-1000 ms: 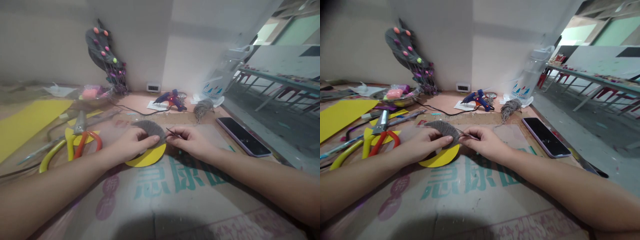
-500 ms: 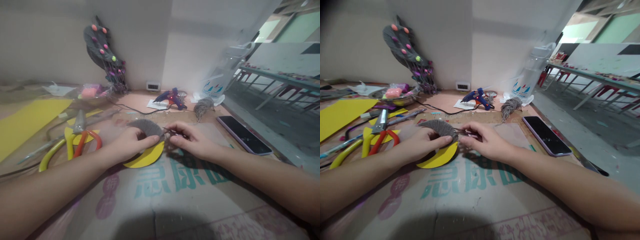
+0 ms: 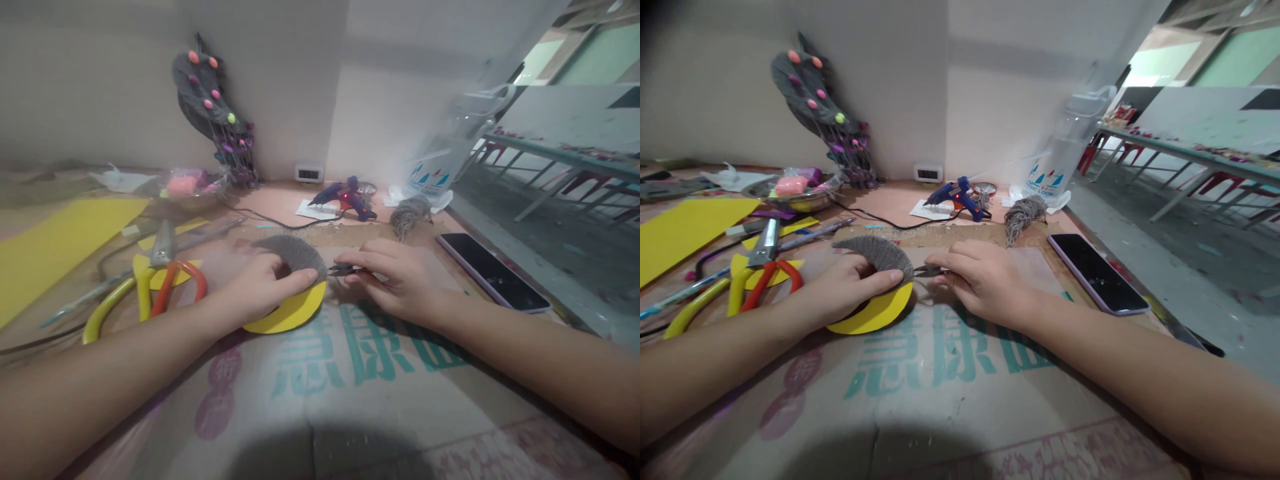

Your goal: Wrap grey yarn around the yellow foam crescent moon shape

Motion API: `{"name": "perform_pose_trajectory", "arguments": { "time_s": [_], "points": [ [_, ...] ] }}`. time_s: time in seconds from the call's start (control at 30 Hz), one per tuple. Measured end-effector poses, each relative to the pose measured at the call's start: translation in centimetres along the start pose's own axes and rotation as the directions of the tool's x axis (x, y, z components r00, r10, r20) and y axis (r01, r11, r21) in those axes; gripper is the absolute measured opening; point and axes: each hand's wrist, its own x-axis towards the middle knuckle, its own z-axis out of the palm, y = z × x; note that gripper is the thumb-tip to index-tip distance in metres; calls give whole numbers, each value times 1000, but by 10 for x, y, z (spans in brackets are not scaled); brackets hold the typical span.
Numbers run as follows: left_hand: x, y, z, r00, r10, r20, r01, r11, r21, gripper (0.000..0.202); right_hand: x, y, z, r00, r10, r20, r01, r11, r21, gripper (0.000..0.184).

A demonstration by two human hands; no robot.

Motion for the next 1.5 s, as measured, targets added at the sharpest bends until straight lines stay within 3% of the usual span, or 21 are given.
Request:
{"name": "perform_pose_trajectory", "arguments": {
  "time_s": [0.8,1.13,1.5],
  "points": [
    [-1,-1,-1,999,21,-35,-22,1000,-11,45,-4,2,3,1000,13,25,-12,999,-30,22],
    [0,-5,-1,997,67,34,-62,989,-135,36,-1,2,1,998,17,62,-15,1000,-23,23],
    [2,-8,0,985,79,150,-42,971,-236,42,-3,4,1,997,-10,74,12,1000,-24,24]
  ]
}}
